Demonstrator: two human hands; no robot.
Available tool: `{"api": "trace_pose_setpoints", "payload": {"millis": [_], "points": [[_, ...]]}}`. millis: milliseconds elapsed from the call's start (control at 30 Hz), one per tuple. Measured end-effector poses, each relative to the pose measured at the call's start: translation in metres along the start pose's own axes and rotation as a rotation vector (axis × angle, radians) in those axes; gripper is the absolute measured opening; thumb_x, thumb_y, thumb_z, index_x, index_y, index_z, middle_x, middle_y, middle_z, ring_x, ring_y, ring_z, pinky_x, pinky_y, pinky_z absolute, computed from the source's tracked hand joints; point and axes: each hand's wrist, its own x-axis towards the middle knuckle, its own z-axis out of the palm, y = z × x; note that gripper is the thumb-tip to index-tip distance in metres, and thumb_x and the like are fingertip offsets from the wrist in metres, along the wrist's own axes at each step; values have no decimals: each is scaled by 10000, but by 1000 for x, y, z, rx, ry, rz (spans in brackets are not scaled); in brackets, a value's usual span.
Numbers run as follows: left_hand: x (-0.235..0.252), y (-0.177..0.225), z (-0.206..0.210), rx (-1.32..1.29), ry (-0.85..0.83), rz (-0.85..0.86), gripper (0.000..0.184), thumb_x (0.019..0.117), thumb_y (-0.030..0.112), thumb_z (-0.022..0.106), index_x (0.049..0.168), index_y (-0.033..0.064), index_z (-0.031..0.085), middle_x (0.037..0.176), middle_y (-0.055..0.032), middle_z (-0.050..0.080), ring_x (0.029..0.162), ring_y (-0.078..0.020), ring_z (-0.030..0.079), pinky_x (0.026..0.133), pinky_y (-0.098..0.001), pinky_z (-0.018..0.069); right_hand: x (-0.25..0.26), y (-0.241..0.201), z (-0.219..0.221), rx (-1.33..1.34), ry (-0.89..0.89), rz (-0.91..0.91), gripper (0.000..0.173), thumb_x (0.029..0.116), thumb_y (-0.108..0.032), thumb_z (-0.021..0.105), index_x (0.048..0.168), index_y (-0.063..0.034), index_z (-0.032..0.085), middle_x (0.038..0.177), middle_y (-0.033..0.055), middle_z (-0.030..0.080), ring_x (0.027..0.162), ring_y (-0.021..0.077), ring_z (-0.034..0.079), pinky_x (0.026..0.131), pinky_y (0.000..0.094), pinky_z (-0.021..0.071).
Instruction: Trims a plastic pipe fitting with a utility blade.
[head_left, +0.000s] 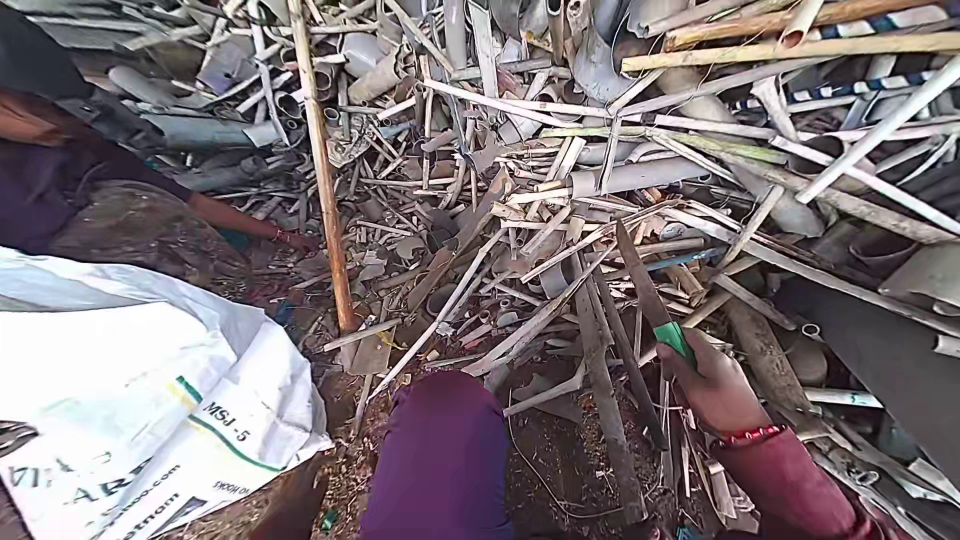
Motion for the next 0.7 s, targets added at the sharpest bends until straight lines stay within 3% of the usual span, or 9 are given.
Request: {"api": "trace_pose_setpoints", "payload": {"millis": [67, 100, 200, 333, 433, 500, 567, 633, 700], "points": [[119, 19, 0, 65, 356, 487, 377, 1051, 40, 427, 1368, -125, 549, 1381, -379, 536, 1339, -529, 487, 1163, -596, 335, -16, -2, -6, 134, 160, -96, 393, 1008, -300, 513, 1251, 0, 590, 724, 2, 625, 517, 80, 576, 489, 289, 509], [161, 57, -11, 109, 389, 602, 368, 1037, 21, 451, 1369, -86, 570, 1390, -335, 555, 1347, -497, 495, 1164, -591, 343, -23, -4, -9, 186, 204, -119, 402, 998, -311, 515, 1238, 2, 592, 706, -33, 614, 512, 37, 572, 477, 242, 505], [204, 225, -45, 435, 143, 806, 449, 1020, -57, 434, 1468, -64, 467, 1536, -260, 450, 1472, -416, 372, 1223, -534, 261, -39, -6, -16, 263, 184, -88, 378, 1025, -252, 513, 1260, 42, 549, 706, -28, 625, 501, 45, 581, 469, 246, 528], [257, 381, 4, 773, 31, 1020, 470, 1015, -63, 471, 1481, -93, 418, 1557, -263, 410, 1477, -432, 347, 1207, -566, 276, -41, 7, -17, 187, 127, -41, 380, 1044, -159, 521, 1287, 132, 532, 734, 47, 657, 541, 110, 615, 526, 326, 558], [320, 408, 60, 797, -8, 1030, 652, 1026, 86, 541, 1616, 55, 266, 1673, -190, 252, 1559, -370, 201, 1248, -551, 184, -33, 18, -16, 160, 100, 4, 346, 1044, -173, 526, 1243, 109, 556, 719, 37, 647, 520, 96, 597, 504, 306, 544], [349, 409, 74, 800, 14, 986, 676, 1047, 52, 485, 1649, 152, 195, 1673, -211, 233, 1566, -378, 172, 1267, -535, 138, -25, 20, -17, 152, 79, 28, 352, 1045, -196, 534, 1251, 87, 563, 734, 43, 650, 522, 102, 593, 501, 307, 540], [339, 408, 64, 831, 23, 985, 634, 1054, -7, 428, 1639, 107, 211, 1602, -267, 349, 1527, -410, 274, 1270, -506, 153, -21, 20, -16, 147, 56, 50, 379, 1038, -222, 548, 1287, 63, 572, 747, 53, 657, 539, 132, 613, 516, 340, 552], [309, 411, 45, 834, -57, 913, 594, 1076, -10, 378, 1631, 48, 175, 1573, -291, 376, 1514, -424, 293, 1271, -489, 139, -15, 22, -15, 165, 26, 48, 391, 1036, -250, 543, 1300, 36, 576, 741, 37, 652, 540, 137, 611, 516, 346, 548], [288, 404, 33, 777, -99, 890, 501, 1099, 33, 346, 1592, -9, 267, 1512, -316, 449, 1457, -461, 378, 1225, -538, 246, -12, 22, -11, 218, -13, 43, 385, 1035, -255, 544, 1304, 18, 576, 723, 25, 640, 523, 128, 593, 506, 330, 535]]}}
